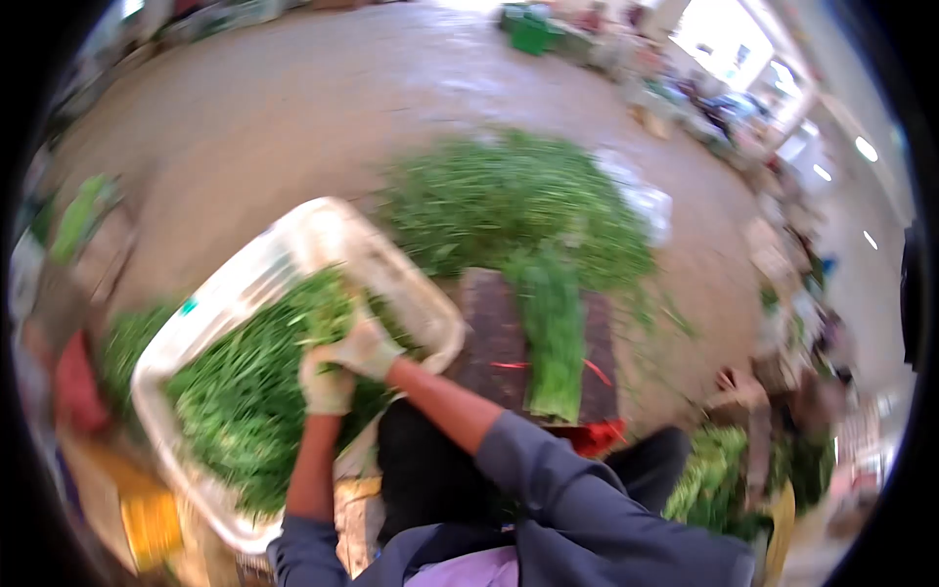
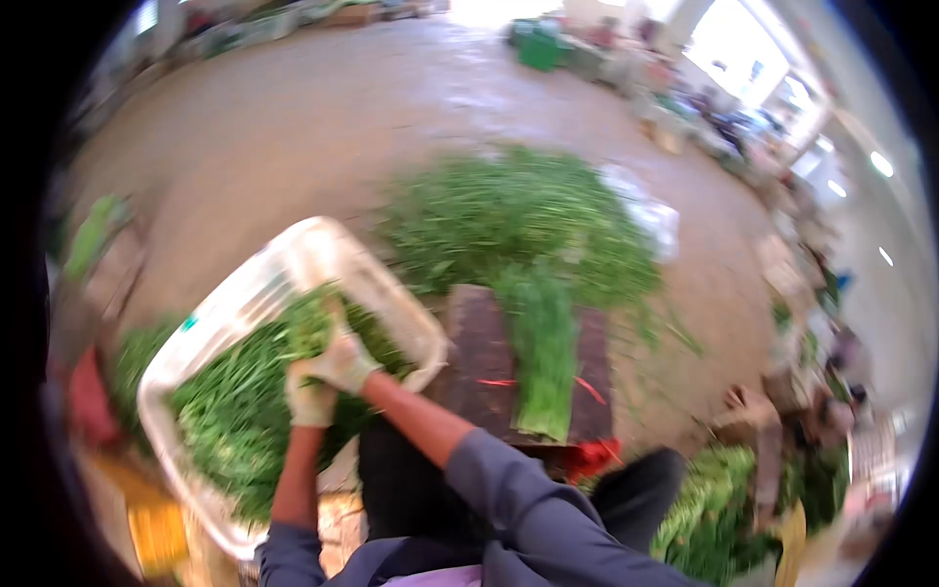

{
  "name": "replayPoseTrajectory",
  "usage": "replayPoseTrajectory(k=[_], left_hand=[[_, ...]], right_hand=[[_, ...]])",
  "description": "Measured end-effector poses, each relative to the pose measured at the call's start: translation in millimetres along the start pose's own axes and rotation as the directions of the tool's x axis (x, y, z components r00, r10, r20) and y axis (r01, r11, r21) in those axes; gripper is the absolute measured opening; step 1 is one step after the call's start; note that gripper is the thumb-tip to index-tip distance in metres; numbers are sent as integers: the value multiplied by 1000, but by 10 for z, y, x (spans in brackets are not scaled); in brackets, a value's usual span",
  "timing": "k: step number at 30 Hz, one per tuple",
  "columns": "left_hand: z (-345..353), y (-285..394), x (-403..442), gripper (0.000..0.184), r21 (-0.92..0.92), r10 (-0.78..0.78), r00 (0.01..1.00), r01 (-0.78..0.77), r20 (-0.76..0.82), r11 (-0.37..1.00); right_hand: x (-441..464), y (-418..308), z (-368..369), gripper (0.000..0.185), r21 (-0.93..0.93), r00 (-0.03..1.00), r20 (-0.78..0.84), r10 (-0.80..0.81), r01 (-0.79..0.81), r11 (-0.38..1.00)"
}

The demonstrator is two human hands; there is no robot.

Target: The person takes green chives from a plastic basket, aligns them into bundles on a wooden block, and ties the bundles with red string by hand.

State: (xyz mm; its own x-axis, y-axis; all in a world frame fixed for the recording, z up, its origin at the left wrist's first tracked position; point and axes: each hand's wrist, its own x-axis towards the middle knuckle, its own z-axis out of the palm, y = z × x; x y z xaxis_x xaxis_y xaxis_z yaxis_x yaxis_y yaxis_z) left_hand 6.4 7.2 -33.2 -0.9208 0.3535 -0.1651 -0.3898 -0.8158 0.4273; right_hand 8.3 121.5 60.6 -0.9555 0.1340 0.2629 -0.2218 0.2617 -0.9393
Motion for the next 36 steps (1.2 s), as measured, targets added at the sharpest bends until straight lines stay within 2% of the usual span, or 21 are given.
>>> replayPoseTrajectory(k=[1, 3, 4, 6, 8, 9, 10, 13, 15, 18, 20, 22, 24, 26, 28, 29, 30, 32, 33, 35, 36], left_hand=[[99, 20, -15, 44, -28, -49, 995, 51, 90, 998], [86, -90, 57, 53, 13, -103, 995, 103, 0, 995], [-50, -185, 58, 46, 142, -30, 987, 7, 160, 990], [-15, -333, 38, 54, 832, 94, 941, -333, 326, 444], [68, -351, 19, 71, 899, 43, 899, -434, 437, -63], [339, -226, -137, 78, 932, 10, 964, -252, 264, -259], [569, -62, -259, 86, 897, 23, 998, -42, 58, -440], [104, 173, -211, 83, 646, -180, 931, 73, -317, -760], [-220, 260, -89, 84, 532, -222, 836, 97, -502, -841], [-161, 307, -82, 92, 637, -297, 861, 40, -413, -770], [111, 346, -107, 99, 679, -357, 823, 46, -442, -733], [574, 517, -305, 94, 759, -243, 890, 155, -385, -633], [811, 525, -601, 74, 767, 115, 993, 86, -16, -636], [1290, 491, -1095, 65, 812, 304, 902, -79, 305, -578], [1430, 163, -1406, 56, 917, 173, 959, -266, 223, 297], [1699, 52, -1588, 59, 866, -155, 972, -80, 179, 493], [1964, -84, -1794, 62, 786, -471, 864, 163, 178, 596], [1888, -787, -1859, 76, 553, -604, 687, 344, 403, 759], [1824, -1079, -1750, 76, 564, -601, 688, 329, 406, 757], [1776, -1480, -1539, 95, 142, -550, 658, 568, 514, 811], [2026, -1459, -1502, 95, 176, -410, 521, 440, 749, 880]], right_hand=[[-13, 32, 42, 120, -136, 986, -144, -90, 71, 988], [-12, -96, -34, 75, 48, 968, -232, 97, -88, 995], [-13, -185, -130, 64, 123, 965, -218, 144, -119, 985], [-77, -145, -316, 57, 165, 949, -250, 191, -153, 974], [-176, -101, -408, 47, -48, 902, -289, 320, -348, 936], [-236, -273, -605, 39, -194, 950, -282, 135, -194, 962], [-214, -133, -757, 37, -209, 945, -253, 205, -260, 943], [-139, -143, -1231, 28, 509, 848, -418, 325, -78, 857], [-189, -551, -1717, 37, 529, 903, -410, 132, 117, 840], [-386, -677, -2213, 42, 539, 878, -478, 25, 271, 798], [-666, -393, -2310, 48, 251, 815, -579, 0, 178, 951], [-920, -225, -2441, 47, 377, 750, -639, 172, 110, 920], [-1056, -339, -2543, 38, 590, 658, -681, 322, 233, 773], [-1105, -296, -2631, 34, 699, 628, -656, 419, 296, 651], [-1136, -471, -2624, 34, 716, 611, -657, 441, 324, 618], [-1132, -512, -2616, 34, 718, 618, -657, 431, 339, 608], [-1132, -525, -2601, 38, 709, 604, -677, 419, 385, 591], [-1182, -679, -2540, 42, 701, 596, -696, 399, 443, 559], [-1268, -856, -2484, 43, 721, 591, -684, 427, 458, 521], [-1449, -1014, -2420, 46, 740, 583, -668, 462, 461, 489], [-1592, -1025, -2394, 46, 737, 582, -673, 456, 476, 480]])
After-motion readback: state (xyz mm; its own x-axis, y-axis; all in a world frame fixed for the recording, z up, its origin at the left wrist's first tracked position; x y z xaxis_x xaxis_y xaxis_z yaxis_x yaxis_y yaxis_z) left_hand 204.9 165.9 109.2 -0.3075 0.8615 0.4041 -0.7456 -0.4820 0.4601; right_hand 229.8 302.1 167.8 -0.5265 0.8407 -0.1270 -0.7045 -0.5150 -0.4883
